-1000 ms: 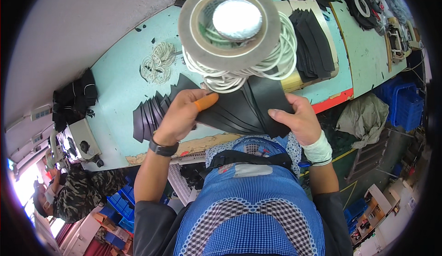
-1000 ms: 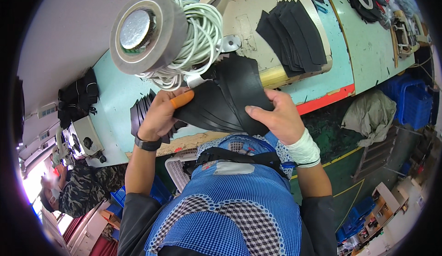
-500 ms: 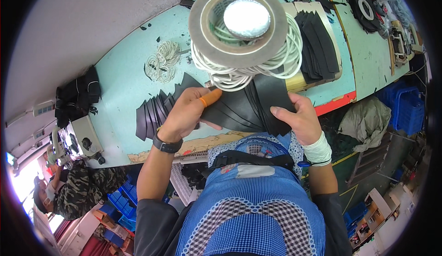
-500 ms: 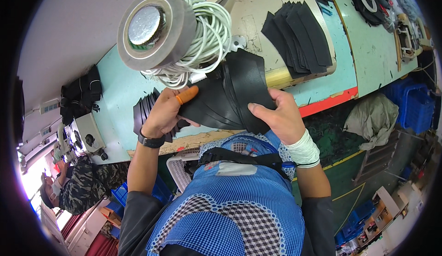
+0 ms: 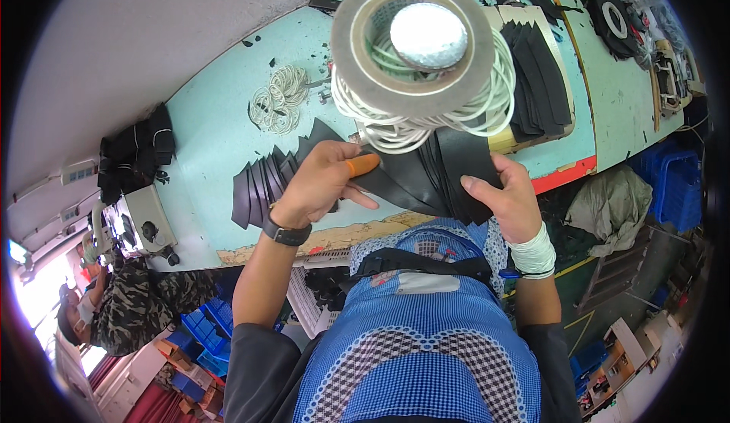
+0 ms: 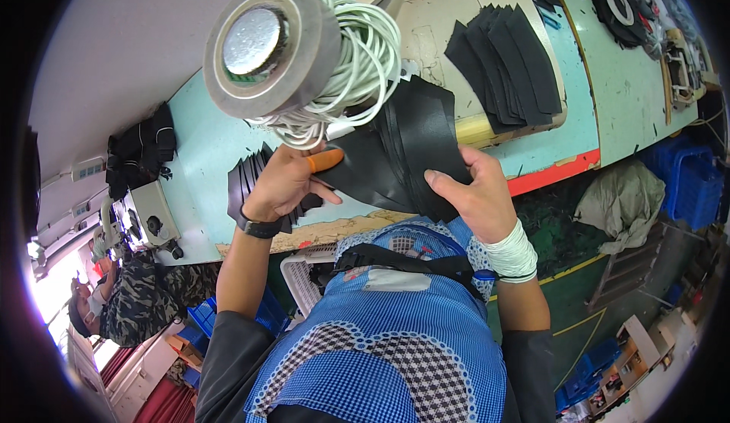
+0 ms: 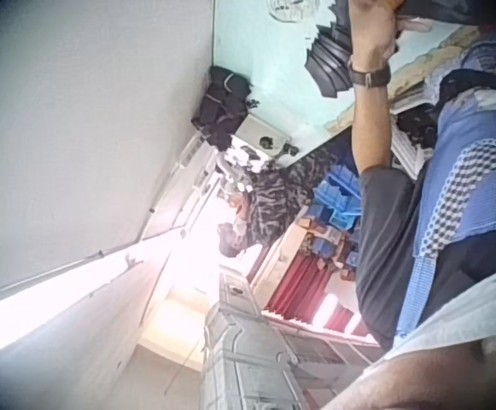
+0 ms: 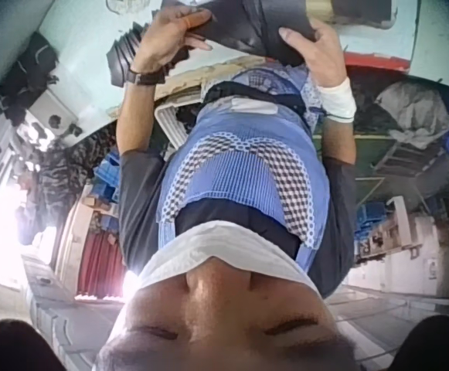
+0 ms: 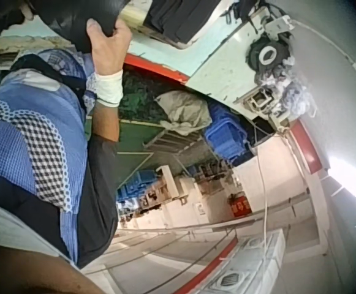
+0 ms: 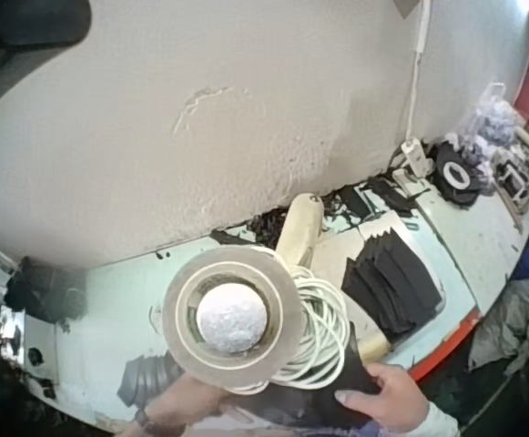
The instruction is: The person feeds shoe pieces one by one through a tabletop edge-binding machine to apply tape along the edges, then stacks and aligns the finished pieces by hand.
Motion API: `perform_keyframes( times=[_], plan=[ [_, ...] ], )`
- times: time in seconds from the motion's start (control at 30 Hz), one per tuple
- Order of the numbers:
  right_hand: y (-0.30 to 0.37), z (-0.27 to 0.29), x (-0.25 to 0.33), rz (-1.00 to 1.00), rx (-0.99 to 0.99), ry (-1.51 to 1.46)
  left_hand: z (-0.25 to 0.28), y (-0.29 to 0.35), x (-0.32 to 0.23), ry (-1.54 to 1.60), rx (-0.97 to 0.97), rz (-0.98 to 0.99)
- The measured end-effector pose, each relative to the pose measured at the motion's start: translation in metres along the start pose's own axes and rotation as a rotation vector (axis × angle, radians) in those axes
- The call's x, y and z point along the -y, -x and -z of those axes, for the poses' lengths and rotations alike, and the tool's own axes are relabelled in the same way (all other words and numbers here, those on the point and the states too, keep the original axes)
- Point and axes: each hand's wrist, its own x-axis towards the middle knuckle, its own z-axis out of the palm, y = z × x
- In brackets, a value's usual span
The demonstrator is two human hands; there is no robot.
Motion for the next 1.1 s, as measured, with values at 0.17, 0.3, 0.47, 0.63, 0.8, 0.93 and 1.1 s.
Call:
perform_keyframes(
  times=[0.17, 0.3, 0.47, 0.63, 0.8, 0.93, 1.1],
  plan=[
    [0.006, 0.008, 0.008, 0.022, -0.021, 0.017, -0.009, -0.004, 0.004, 0.037, 0.033, -0.012],
    [0.005, 0.010, 0.001, 0.016, -0.020, 0.028, -0.009, 0.005, 0.000, 0.395, 0.085, 0.001],
    [0.003, 0.008, 0.000, 0.017, -0.026, -0.013, -0.016, -0.002, 0.000, 0.048, -0.043, -0.001],
    [0.012, 0.020, 0.010, 0.100, -0.050, 0.056, -0.026, -0.011, 0.006, 0.014, -0.018, -0.025],
    [0.074, 0.027, 0.041, 0.189, -0.214, 0.357, -0.072, 0.000, 0.013, 0.013, 0.454, 0.099],
    [0.083, 0.004, 0.029, 0.383, -0.274, 0.836, -0.133, -0.006, 0.016, 0.351, 0.656, -0.113],
    [0.059, 0.022, 0.038, 0.614, -0.334, 1.072, -0.150, -0.011, 0.012, -0.108, 0.679, -0.358]
  ],
)
